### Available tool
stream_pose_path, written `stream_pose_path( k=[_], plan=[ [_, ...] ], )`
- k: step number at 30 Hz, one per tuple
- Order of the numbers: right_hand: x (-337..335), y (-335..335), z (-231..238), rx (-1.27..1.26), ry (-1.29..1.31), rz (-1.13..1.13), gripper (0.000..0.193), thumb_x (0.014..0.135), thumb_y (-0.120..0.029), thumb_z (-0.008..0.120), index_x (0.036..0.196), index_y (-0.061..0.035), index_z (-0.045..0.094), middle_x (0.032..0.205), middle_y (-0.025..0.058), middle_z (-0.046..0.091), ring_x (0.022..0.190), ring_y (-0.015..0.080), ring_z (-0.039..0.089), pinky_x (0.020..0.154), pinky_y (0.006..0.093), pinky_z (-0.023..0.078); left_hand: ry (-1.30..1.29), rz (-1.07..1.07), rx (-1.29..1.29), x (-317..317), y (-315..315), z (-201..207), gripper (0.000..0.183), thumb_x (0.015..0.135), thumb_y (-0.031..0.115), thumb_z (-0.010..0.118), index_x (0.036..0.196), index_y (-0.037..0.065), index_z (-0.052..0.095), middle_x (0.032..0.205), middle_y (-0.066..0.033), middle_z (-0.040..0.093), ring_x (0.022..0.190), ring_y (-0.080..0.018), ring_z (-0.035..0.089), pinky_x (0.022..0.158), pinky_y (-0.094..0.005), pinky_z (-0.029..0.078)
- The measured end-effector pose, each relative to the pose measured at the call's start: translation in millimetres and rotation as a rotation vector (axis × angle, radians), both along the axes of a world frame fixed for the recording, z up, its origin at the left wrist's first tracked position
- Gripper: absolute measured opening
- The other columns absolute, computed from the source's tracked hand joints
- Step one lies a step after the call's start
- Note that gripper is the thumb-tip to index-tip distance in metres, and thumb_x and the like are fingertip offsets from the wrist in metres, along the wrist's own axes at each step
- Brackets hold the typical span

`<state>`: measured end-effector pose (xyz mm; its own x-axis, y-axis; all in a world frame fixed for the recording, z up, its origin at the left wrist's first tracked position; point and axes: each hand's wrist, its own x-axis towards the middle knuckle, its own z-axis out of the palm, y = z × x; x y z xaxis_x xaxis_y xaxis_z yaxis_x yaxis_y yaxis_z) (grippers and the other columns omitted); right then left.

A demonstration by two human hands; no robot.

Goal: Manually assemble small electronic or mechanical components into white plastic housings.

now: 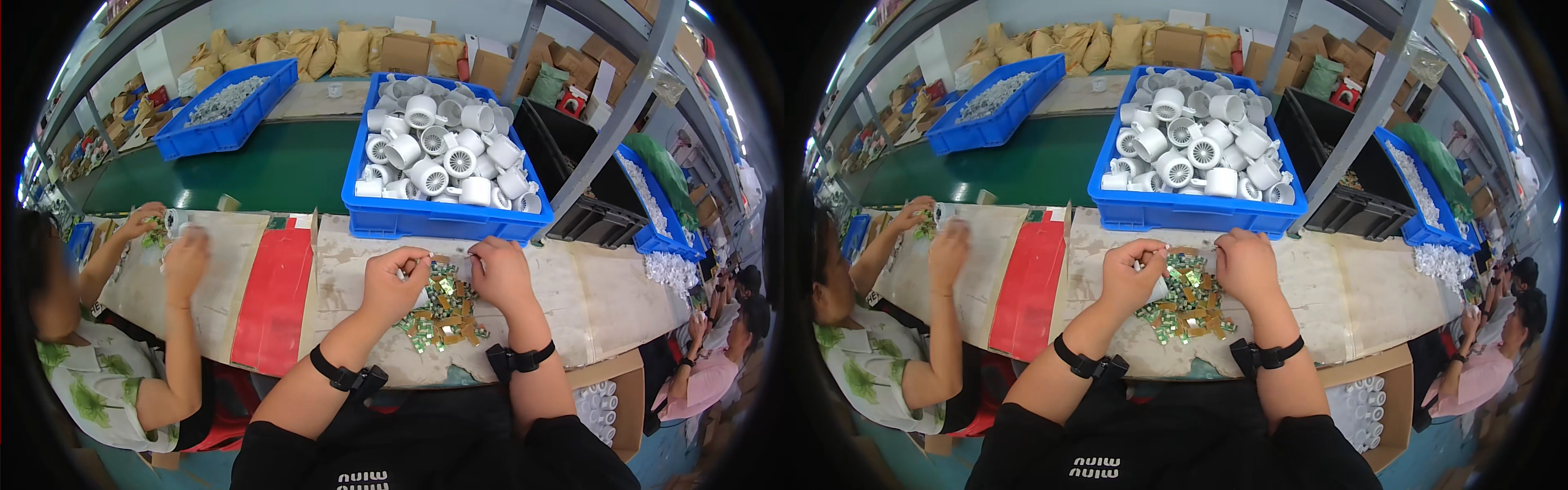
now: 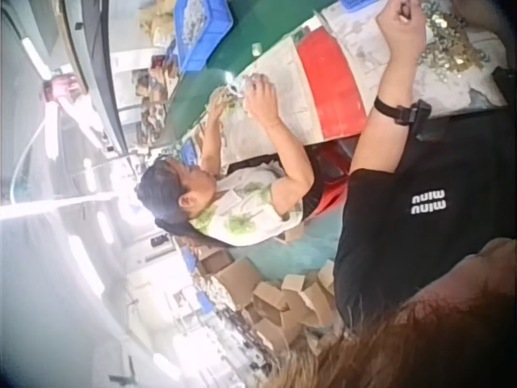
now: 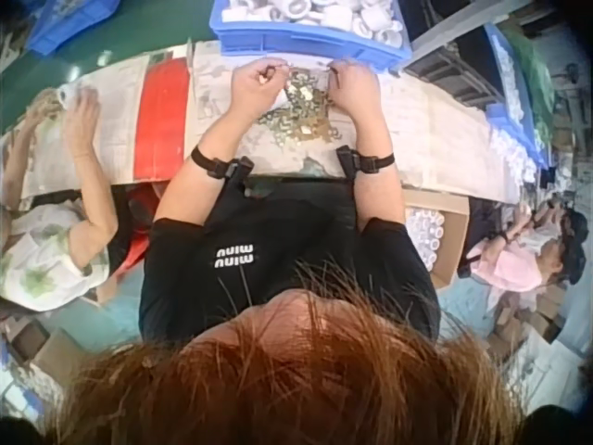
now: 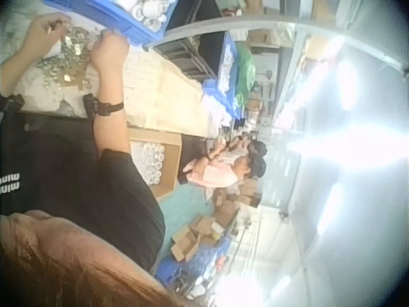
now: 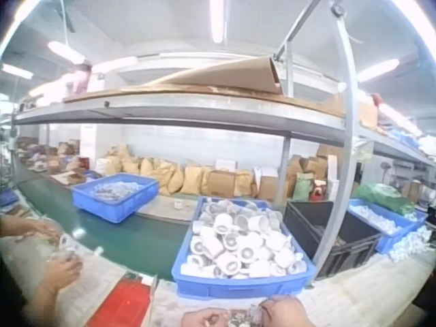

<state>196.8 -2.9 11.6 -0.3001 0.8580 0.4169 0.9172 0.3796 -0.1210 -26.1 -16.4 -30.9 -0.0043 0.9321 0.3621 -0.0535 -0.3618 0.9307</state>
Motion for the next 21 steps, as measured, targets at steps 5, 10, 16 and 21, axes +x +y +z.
stream_pose_path(
  k=[5, 10, 16, 21],
  plan=[
    [3.8, -6.5, 3.5, -0.152, 0.509, 0.180, 0.012, 0.083, -0.007, 0.079, 0.092, -0.0008, 0.075, 0.087, 0.0114, 0.071, 0.082, 0.0285, 0.067, 0.074, 0.0382, 0.053, 0.125, 0.044, 0.154, 4.6, -5.9, 14.9, 0.008, 0.090, 0.003, 0.076, 0.096, -0.001, 0.078, 0.073, -0.0052, 0.070, 0.063, -0.0096, 0.061, 0.060, -0.0268, 0.048],
    [7.0, -10.5, 7.3, -0.203, 0.475, 0.371, 0.012, 0.085, -0.006, 0.079, 0.094, 0.0010, 0.075, 0.082, 0.0105, 0.071, 0.072, 0.0245, 0.065, 0.067, 0.0348, 0.053, 0.231, 0.060, 0.228, 2.6, -6.6, 19.5, 0.007, 0.088, 0.001, 0.077, 0.094, -0.002, 0.078, 0.078, -0.0091, 0.074, 0.067, -0.0132, 0.068, 0.064, -0.0257, 0.051],
    [-5.1, -23.1, 10.0, -0.285, 0.823, 0.217, 0.011, 0.087, -0.009, 0.081, 0.093, -0.0006, 0.077, 0.077, 0.0100, 0.070, 0.068, 0.0209, 0.063, 0.064, 0.0334, 0.052, 0.320, 0.043, 0.253, 2.3, -8.8, 20.2, 0.008, 0.086, 0.002, 0.077, 0.094, 0.001, 0.078, 0.078, -0.0098, 0.073, 0.065, -0.0188, 0.069, 0.062, -0.0306, 0.054],
    [-6.1, -22.4, 6.0, -0.254, 0.575, 0.271, 0.011, 0.087, -0.006, 0.080, 0.095, -0.0017, 0.074, 0.083, 0.0107, 0.068, 0.076, 0.0265, 0.065, 0.072, 0.0384, 0.054, 0.347, 0.056, 0.308, 2.9, -10.1, 23.4, 0.008, 0.086, 0.001, 0.077, 0.094, 0.001, 0.078, 0.078, -0.0102, 0.073, 0.065, -0.0198, 0.070, 0.061, -0.0305, 0.055]
  ],
)
